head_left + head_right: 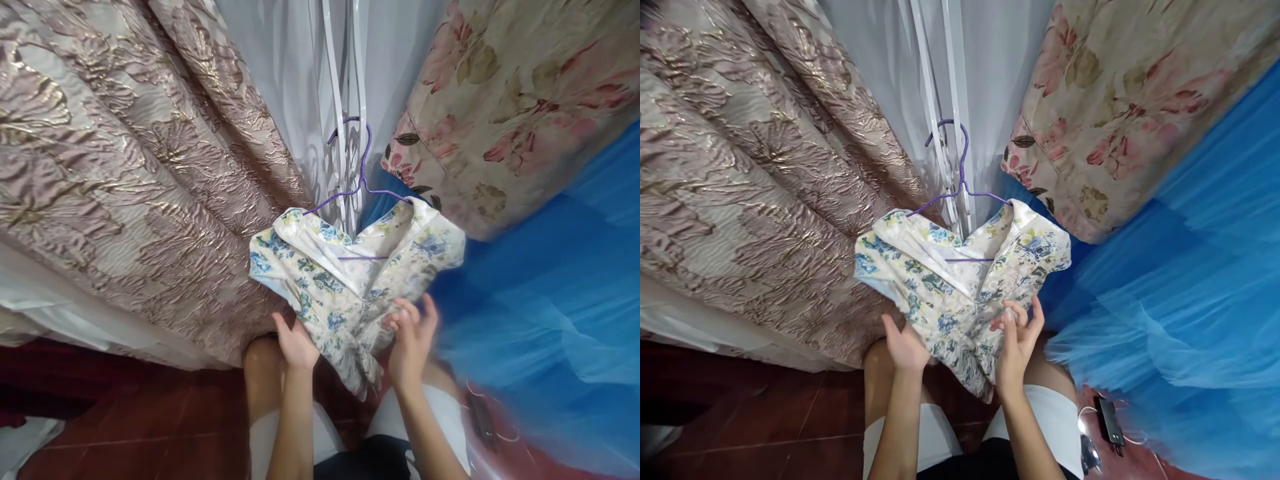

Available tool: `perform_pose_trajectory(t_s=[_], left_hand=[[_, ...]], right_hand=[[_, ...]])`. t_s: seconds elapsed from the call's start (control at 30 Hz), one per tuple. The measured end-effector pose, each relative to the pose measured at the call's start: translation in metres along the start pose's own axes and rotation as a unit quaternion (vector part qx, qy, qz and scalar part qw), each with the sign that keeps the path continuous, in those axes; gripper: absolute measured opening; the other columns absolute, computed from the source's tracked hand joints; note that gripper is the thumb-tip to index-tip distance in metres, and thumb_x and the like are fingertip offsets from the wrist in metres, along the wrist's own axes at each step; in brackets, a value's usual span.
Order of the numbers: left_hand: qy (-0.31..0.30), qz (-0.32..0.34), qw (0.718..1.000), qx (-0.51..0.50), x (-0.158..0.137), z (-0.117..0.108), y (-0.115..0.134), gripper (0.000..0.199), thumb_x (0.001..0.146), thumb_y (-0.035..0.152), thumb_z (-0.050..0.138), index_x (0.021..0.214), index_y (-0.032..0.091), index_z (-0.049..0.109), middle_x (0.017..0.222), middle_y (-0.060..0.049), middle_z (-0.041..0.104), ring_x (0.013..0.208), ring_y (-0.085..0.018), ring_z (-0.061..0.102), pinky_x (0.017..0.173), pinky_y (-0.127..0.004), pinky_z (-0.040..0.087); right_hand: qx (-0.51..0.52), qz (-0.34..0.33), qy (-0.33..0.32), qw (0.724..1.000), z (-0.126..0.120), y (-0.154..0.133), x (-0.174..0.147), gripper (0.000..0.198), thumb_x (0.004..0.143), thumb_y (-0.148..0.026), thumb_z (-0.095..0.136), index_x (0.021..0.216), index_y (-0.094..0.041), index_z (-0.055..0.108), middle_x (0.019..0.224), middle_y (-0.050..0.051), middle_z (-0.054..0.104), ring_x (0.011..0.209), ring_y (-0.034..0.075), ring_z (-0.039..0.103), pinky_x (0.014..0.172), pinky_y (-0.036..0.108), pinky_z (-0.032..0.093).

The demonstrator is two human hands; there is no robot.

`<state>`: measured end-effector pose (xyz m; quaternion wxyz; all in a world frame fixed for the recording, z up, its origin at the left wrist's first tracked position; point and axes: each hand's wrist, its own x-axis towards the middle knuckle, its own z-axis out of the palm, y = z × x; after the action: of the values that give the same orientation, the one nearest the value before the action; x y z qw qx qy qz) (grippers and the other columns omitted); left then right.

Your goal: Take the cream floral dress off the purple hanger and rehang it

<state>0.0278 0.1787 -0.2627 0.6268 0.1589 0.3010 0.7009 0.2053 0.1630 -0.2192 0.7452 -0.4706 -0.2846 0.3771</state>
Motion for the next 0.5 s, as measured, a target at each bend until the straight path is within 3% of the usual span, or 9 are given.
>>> perform_pose_trajectory(t_s=[0.07,0.17,0.23,0.4,0.43,0.5], left_hand=[[0.007,0.021,0.999,0.045,-0.006,-0.008,0.001,0.087,0.073,0.087,0.063,0.131,0.023,0.068,0.135,-0.015,0.066,0.136,-0.039,0.053,0.115,-0.054,0.042],[0.052,0.078,0.979,0.183,-0.013,-0.018,0.001,0.070,0.071,0.059,0.085,0.127,0.021,0.069,0.129,-0.013,0.069,0.131,-0.035,0.058,0.115,-0.046,0.042],[0.074,0.109,0.962,0.237,-0.012,-0.019,-0.001,0.059,0.075,0.048,0.086,0.125,0.020,0.070,0.125,-0.011,0.070,0.129,-0.032,0.059,0.113,-0.042,0.044],[0.124,0.164,0.951,0.229,-0.010,-0.005,-0.012,0.041,0.083,0.042,0.075,0.116,0.018,0.069,0.116,-0.010,0.071,0.118,-0.029,0.064,0.105,-0.039,0.050],[0.144,0.205,0.938,0.238,-0.012,-0.001,-0.014,0.041,0.085,0.039,0.073,0.120,0.018,0.067,0.119,-0.011,0.070,0.119,-0.028,0.064,0.105,-0.039,0.049],[0.185,0.333,0.881,0.281,-0.017,0.006,-0.016,0.047,0.087,0.032,0.073,0.130,0.020,0.058,0.131,-0.012,0.063,0.126,-0.027,0.058,0.110,-0.040,0.045]], right_hand=[[-0.055,0.018,-0.045,0.997,0.000,0.016,-0.005,0.050,0.086,-0.043,0.072,0.129,-0.023,0.056,0.098,0.004,0.066,0.070,0.014,0.059,0.066,0.029,0.049],[-0.138,0.065,-0.143,0.978,0.002,0.032,-0.002,0.035,0.080,-0.045,0.078,0.099,-0.018,0.069,0.080,0.002,0.062,0.069,0.016,0.056,0.062,0.028,0.045],[-0.163,0.071,-0.157,0.971,0.006,0.037,0.003,0.034,0.079,-0.047,0.078,0.093,-0.017,0.069,0.073,-0.001,0.058,0.064,0.014,0.051,0.058,0.026,0.042],[-0.189,0.045,-0.170,0.966,0.016,0.035,0.012,0.032,0.083,-0.049,0.071,0.079,-0.018,0.067,0.062,-0.003,0.054,0.056,0.012,0.045,0.052,0.025,0.038],[-0.189,0.048,-0.179,0.964,0.016,0.033,0.011,0.032,0.083,-0.048,0.070,0.076,-0.018,0.066,0.061,-0.003,0.055,0.055,0.012,0.044,0.052,0.024,0.037],[-0.181,0.060,-0.190,0.963,0.015,0.029,0.008,0.030,0.081,-0.047,0.071,0.073,-0.018,0.067,0.060,-0.002,0.057,0.054,0.012,0.045,0.051,0.024,0.037]])
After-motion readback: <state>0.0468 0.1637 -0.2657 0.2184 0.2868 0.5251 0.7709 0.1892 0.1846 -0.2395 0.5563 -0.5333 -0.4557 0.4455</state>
